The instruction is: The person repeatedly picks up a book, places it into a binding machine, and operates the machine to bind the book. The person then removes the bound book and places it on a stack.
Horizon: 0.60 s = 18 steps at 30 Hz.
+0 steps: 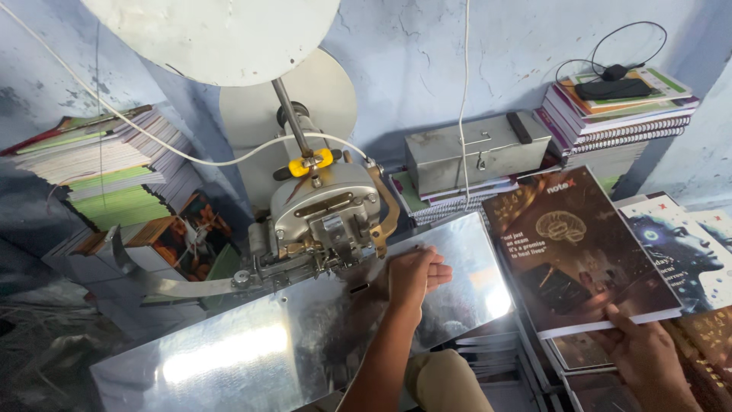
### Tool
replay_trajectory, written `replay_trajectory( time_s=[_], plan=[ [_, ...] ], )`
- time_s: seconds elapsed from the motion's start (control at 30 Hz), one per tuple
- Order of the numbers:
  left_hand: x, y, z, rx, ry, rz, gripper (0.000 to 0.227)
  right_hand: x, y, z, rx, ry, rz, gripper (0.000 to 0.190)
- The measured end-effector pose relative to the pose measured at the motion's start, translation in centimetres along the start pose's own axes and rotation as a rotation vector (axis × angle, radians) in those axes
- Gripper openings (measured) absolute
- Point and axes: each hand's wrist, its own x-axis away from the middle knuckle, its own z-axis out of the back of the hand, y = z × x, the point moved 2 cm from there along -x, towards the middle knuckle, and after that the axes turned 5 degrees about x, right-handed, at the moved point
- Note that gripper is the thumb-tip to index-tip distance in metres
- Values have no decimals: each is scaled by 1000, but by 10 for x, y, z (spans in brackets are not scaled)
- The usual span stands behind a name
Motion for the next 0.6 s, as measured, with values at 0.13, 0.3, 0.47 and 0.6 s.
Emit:
replay_trajectory(
  time_s=[0.13,0.3,0.47,0.6],
  plan=[
    [0,1,-1,-8,8,3,34,-6,24,10,19,52,-55,8],
    [0,2,-3,-21,19,12,35,-8,66,18,79,36,-134,8],
    [0,2,-3,-22,26,15,35,-15,100,12,94,47,-292,11],
    [0,3,-3,-27,23,19,36,-14,111,-7,156,33,-328,11]
  ],
)
